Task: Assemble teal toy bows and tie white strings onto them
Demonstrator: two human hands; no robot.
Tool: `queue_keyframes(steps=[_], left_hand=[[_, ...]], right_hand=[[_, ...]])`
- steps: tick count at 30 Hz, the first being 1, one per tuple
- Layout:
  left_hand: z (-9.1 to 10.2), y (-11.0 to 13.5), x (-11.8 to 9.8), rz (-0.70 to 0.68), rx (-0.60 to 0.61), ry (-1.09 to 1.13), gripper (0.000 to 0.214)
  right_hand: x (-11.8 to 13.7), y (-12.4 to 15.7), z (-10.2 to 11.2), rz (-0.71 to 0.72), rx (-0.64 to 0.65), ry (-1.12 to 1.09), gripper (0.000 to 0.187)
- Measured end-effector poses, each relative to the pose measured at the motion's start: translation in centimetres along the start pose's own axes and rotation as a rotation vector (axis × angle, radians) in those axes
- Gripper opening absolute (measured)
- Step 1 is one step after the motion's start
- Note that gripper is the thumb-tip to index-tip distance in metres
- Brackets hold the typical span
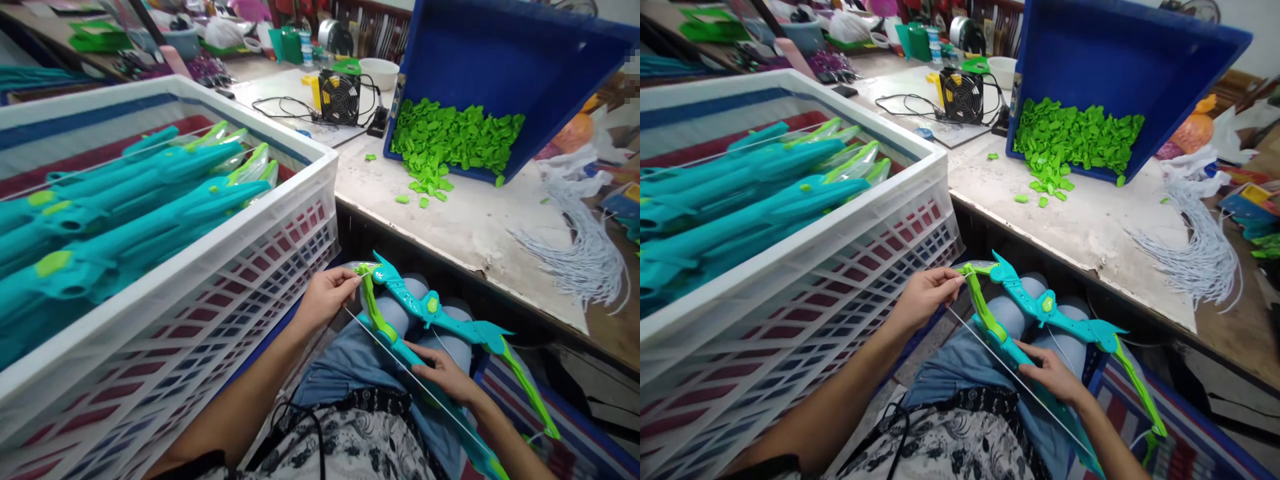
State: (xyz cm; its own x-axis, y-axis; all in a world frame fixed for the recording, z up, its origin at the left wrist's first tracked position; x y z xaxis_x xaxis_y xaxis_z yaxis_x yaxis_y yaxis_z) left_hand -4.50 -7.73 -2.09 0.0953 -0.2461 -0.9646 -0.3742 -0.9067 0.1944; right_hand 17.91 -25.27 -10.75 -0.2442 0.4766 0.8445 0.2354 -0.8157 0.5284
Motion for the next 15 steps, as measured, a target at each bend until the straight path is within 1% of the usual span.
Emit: queue_keyframes(steps=[5, 9, 11, 13, 15], left_hand=[[-0.2, 0.2, -0.2, -0.026, -0.001, -0.022, 0.028], [-0.5, 0.3, -0.1, -0.023, 0.024, 0.032, 0.032], [-0.4, 0.3, -0.1, -0.013, 0.029, 0.091, 0.037], [0.0, 0.2, 0.0, 0.010, 0.055, 0.137, 0.049], [0.3, 0.2, 0.1, 0.042, 0.098, 0.145, 0.054]], right_hand=[[0.0, 0.0, -0.1, -0.006, 0.000, 0.011, 0.065], [0.4, 0.0, -0.3, 0.012, -0.016, 0.042, 0.067], [0.5, 0.0, -0.6, 0.036, -0.021, 0.062, 0.067], [0.3, 0.2, -1.0, 0.060, -0.030, 0.103, 0.067], [0.2, 0.6, -1.4, 0.083, -0.052, 0.201, 0.063]])
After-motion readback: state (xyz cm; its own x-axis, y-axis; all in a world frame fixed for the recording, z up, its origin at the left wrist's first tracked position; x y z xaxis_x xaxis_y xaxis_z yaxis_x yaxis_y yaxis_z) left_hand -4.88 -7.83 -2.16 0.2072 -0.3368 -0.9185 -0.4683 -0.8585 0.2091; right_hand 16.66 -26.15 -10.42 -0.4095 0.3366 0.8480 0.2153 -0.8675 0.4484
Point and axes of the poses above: each hand's wrist, its own y-axis away from the middle knuckle, its own z-axis out of the back of the hand, x = y × z, the point moved 3 cm from there along -y, towards the middle knuckle, and after that the axes turned 5 degrees about y, right-handed, at the moved point
